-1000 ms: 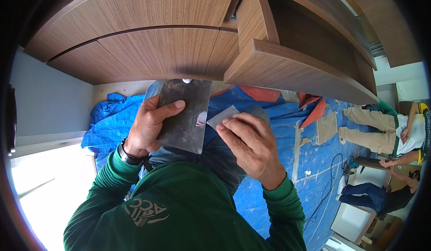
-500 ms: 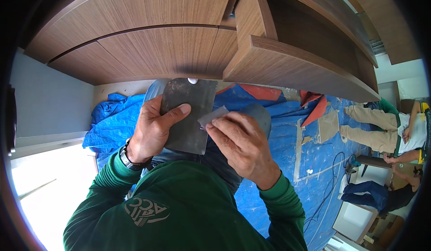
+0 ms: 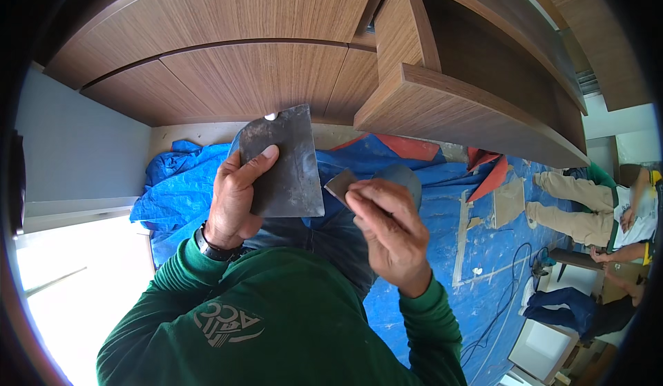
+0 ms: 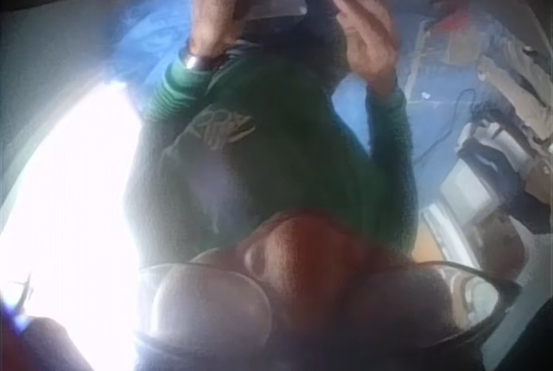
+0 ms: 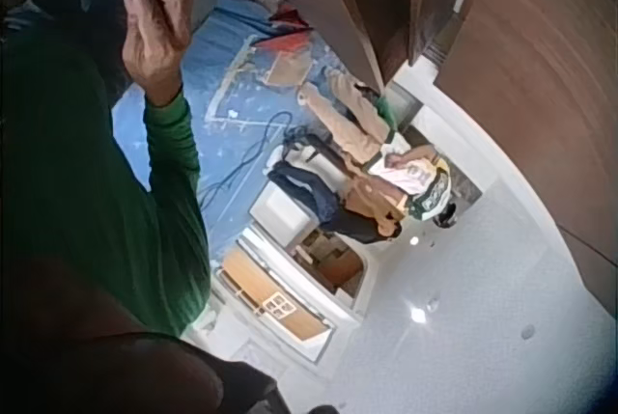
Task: The person applies putty to the edge of a cabinet door using a putty knife and smooths it with a piece of sandpaper. They then open and close the cabinet door to check its fit and apply more putty to the interior edges.
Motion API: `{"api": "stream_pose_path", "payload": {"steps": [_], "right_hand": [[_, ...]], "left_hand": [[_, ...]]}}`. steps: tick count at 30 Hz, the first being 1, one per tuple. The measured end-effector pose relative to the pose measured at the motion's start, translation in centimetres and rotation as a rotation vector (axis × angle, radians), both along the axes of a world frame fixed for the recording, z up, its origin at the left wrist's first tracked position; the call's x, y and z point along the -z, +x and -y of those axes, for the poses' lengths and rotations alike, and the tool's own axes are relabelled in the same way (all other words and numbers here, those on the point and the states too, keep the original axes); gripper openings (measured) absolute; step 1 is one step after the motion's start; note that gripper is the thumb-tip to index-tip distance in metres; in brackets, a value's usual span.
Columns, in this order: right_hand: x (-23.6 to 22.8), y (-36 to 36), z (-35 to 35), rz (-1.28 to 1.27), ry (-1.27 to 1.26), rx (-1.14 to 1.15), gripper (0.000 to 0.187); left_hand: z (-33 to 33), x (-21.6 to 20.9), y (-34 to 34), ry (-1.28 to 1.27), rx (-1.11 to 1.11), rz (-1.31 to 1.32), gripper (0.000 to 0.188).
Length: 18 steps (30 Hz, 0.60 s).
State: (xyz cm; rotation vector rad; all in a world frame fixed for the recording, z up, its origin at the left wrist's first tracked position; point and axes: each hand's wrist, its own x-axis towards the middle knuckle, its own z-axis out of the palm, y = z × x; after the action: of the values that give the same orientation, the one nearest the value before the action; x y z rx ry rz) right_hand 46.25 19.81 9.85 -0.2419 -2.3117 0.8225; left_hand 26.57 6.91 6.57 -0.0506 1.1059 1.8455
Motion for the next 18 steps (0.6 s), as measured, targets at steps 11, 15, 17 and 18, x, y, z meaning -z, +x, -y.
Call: {"api": "stream_pose_path", "payload": {"steps": [11, 15, 17, 18], "right_hand": [[4.1, -1.0, 0.3, 0.028, 0.173, 0.012, 0.042], [3.3, -0.4, -0.8, 0.095, 0.231, 0.032, 0.038], [2.5, -0.3, -0.6, 0.046, 0.134, 0.074, 0.036], [2.1, -0.2, -0.4, -0.001, 0.074, 0.103, 0.035]], "left_hand": [[-0.5, 0.2, 1.8, 0.125, -0.128, 0.099, 0.021], [-0.2, 0.2, 1.2, 0.193, -0.119, 0.093, 0.022], [-0.1, 0.4, 0.8, 0.217, -0.122, 0.062, 0.022], [0.1, 0.8, 0.6, 0.197, -0.106, 0.043, 0.023]]}}
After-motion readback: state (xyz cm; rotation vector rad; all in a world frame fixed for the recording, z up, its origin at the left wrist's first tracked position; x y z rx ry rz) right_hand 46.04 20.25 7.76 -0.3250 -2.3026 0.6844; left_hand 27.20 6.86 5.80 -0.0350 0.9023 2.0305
